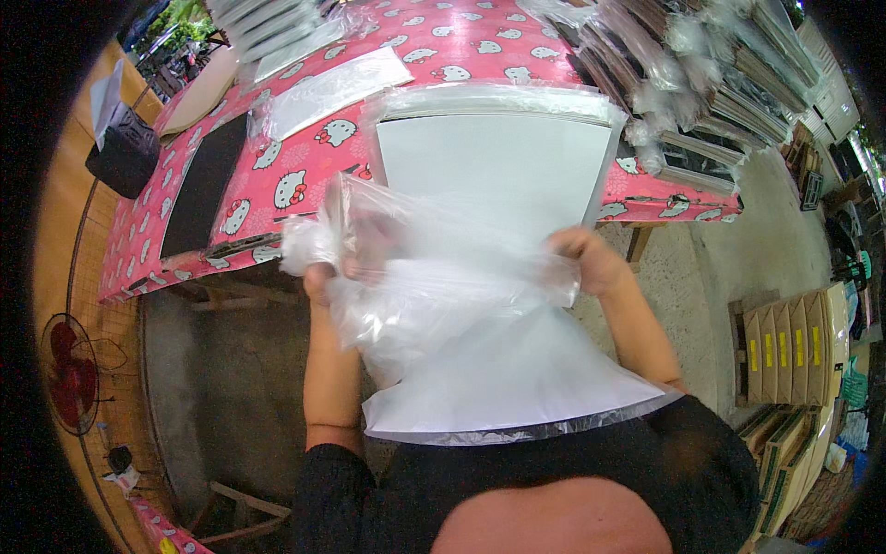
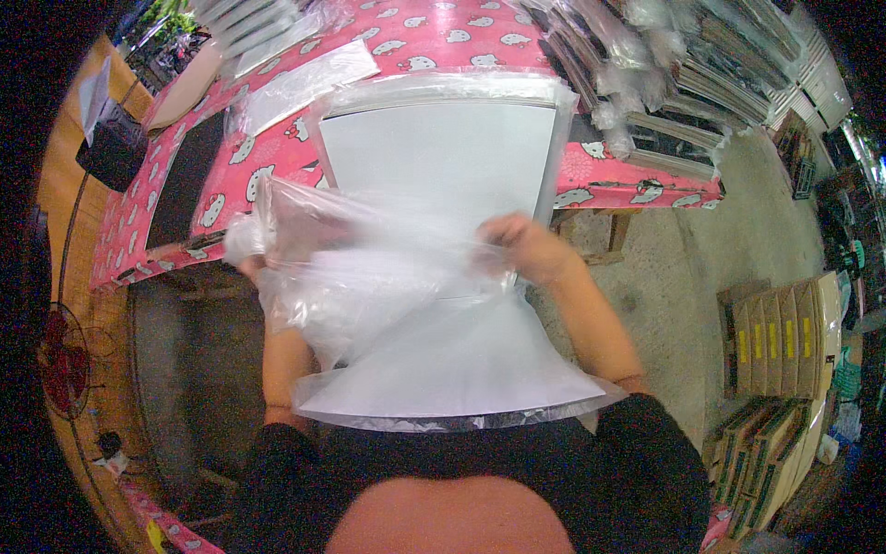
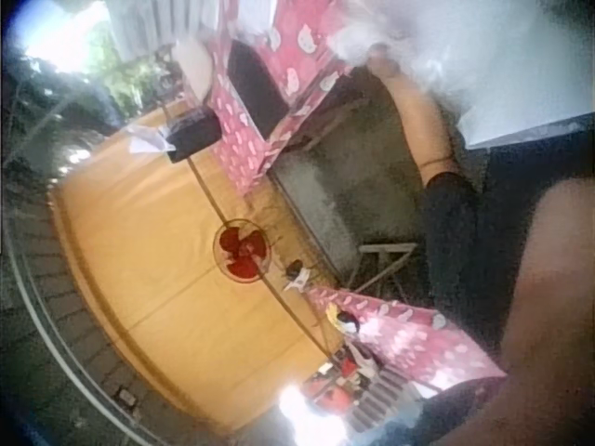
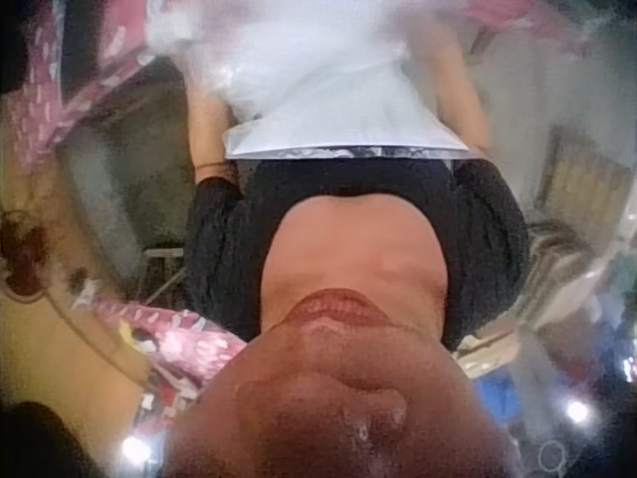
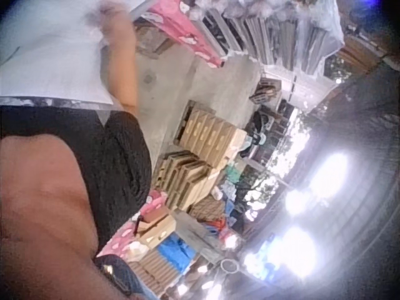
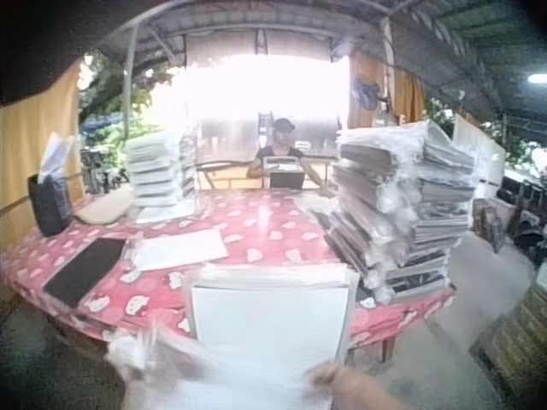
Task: The person places a black flat panel into a plastic bag, stacks it with others, and then places multiple white boards into a larger plastic bag by hand.
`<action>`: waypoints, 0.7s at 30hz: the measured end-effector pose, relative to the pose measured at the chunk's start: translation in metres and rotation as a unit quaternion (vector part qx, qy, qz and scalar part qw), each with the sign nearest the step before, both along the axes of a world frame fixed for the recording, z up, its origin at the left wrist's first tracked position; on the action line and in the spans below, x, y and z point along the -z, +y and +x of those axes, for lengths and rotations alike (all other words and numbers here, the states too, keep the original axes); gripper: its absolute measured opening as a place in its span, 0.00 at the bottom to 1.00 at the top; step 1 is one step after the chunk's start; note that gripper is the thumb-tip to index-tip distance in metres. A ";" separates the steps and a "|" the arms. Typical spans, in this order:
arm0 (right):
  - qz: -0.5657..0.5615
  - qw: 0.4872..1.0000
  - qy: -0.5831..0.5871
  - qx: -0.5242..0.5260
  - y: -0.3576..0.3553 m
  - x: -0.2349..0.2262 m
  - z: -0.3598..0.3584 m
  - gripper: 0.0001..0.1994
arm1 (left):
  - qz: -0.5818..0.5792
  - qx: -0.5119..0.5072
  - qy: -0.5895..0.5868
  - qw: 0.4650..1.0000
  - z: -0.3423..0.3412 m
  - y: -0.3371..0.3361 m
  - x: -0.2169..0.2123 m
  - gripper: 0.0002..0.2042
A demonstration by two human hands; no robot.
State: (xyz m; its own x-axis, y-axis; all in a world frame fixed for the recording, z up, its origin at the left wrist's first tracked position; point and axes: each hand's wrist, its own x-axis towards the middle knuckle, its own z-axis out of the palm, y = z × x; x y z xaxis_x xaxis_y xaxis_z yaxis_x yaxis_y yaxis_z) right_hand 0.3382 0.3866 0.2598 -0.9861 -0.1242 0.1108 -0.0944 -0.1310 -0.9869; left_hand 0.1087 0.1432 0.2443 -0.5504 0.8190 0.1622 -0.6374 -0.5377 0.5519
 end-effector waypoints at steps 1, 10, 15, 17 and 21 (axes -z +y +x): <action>0.118 0.993 -0.003 -0.028 -0.002 -0.002 -0.001 0.08 | -0.021 0.018 0.054 0.998 -0.006 -0.002 0.000 0.12; 0.096 0.982 -0.153 0.056 0.019 -0.006 0.011 0.11 | 0.005 0.239 0.207 0.949 -0.036 0.006 0.024 0.19; -0.270 0.957 -0.005 0.104 0.007 0.033 0.013 0.07 | -0.081 0.107 0.173 0.976 -0.018 0.012 0.033 0.22; 0.081 0.993 -0.060 0.059 0.000 0.028 0.005 0.09 | -0.156 0.121 0.255 0.947 -0.017 0.021 0.029 0.22; -0.356 0.894 -0.021 0.273 0.037 0.007 0.011 0.22 | -0.291 0.110 0.480 0.820 -0.025 0.020 0.034 0.25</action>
